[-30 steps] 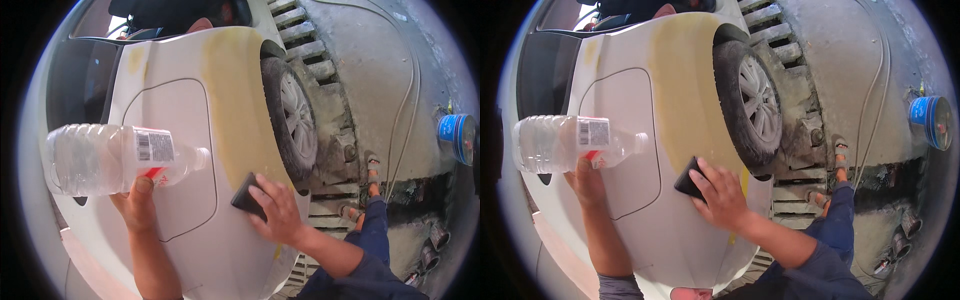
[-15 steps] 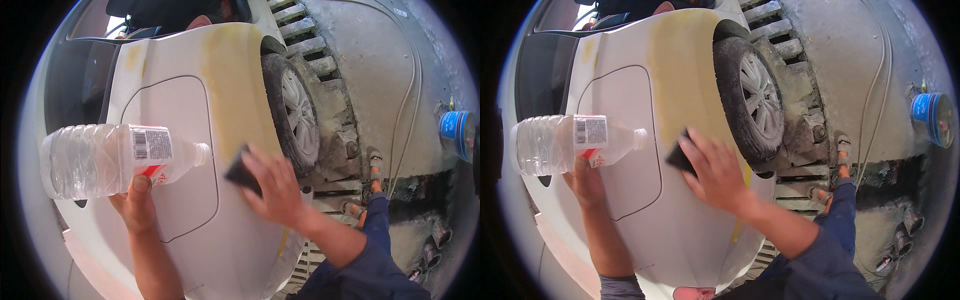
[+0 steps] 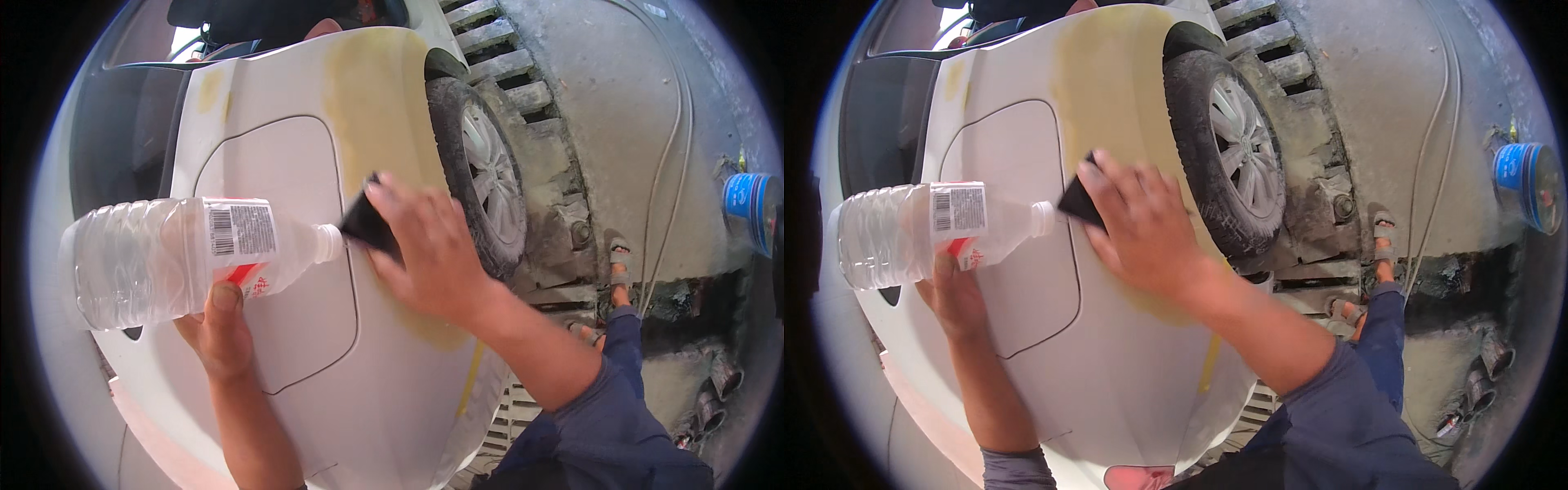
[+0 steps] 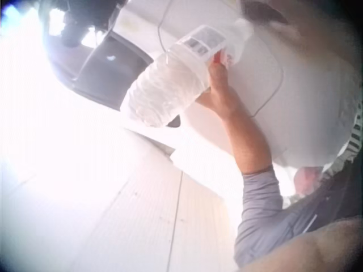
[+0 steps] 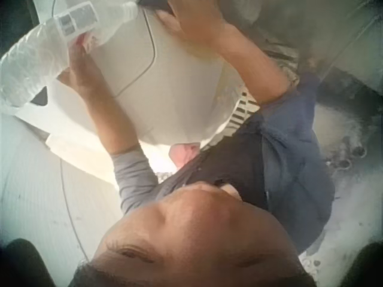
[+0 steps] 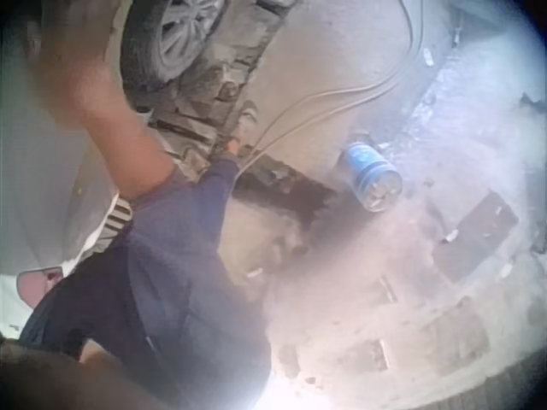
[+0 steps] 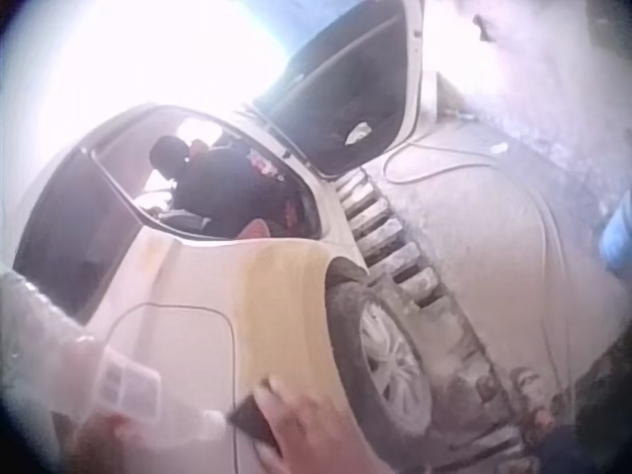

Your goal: The person retrieves a sanding block and water bottle, then sands a yellowed area on the rear quarter panel of a white car while periodically wetting the surface. The person moves around the vehicle to access tools and materials before beginning the sanding.

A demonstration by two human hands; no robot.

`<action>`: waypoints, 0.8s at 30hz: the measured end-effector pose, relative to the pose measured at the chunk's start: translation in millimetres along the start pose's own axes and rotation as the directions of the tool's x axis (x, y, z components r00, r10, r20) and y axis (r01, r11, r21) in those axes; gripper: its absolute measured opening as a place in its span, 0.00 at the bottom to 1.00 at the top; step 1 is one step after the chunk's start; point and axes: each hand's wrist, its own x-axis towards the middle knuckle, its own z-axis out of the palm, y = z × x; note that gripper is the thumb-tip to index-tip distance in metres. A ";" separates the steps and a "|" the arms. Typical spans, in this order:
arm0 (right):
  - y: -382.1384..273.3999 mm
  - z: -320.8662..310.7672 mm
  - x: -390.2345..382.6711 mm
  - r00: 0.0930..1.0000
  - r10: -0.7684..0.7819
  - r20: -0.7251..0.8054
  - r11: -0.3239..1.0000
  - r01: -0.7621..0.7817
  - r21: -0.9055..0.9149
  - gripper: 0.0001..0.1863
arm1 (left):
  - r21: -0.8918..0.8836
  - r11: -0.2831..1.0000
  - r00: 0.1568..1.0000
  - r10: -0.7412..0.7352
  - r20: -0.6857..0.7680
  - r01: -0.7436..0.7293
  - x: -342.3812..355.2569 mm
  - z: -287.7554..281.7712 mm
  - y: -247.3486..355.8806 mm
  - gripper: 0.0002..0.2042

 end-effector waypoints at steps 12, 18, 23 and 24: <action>0.1 4.4 3.9 1.000 -0.016 0.012 1.000 0.016 -0.004 0.41 | 0.022 0.999 0.999 0.047 0.026 -0.048 -0.2 -0.2 -0.1 0.39; -25.6 -8.1 -73.4 0.997 0.026 0.067 0.998 -0.029 0.051 0.40 | 0.036 0.999 0.999 0.039 0.008 -0.039 -2.6 -8.9 -3.2 0.39; -10.9 4.7 -48.9 0.999 0.038 -0.016 0.999 -0.037 0.034 0.38 | 0.030 0.999 0.998 0.037 0.045 -0.038 -4.7 -9.7 -0.1 0.39; 2.5 15.3 -15.2 0.998 0.033 -0.058 0.999 -0.034 -0.011 0.38 | 0.032 0.999 0.999 0.032 0.038 -0.033 -5.6 -11.5 -0.7 0.39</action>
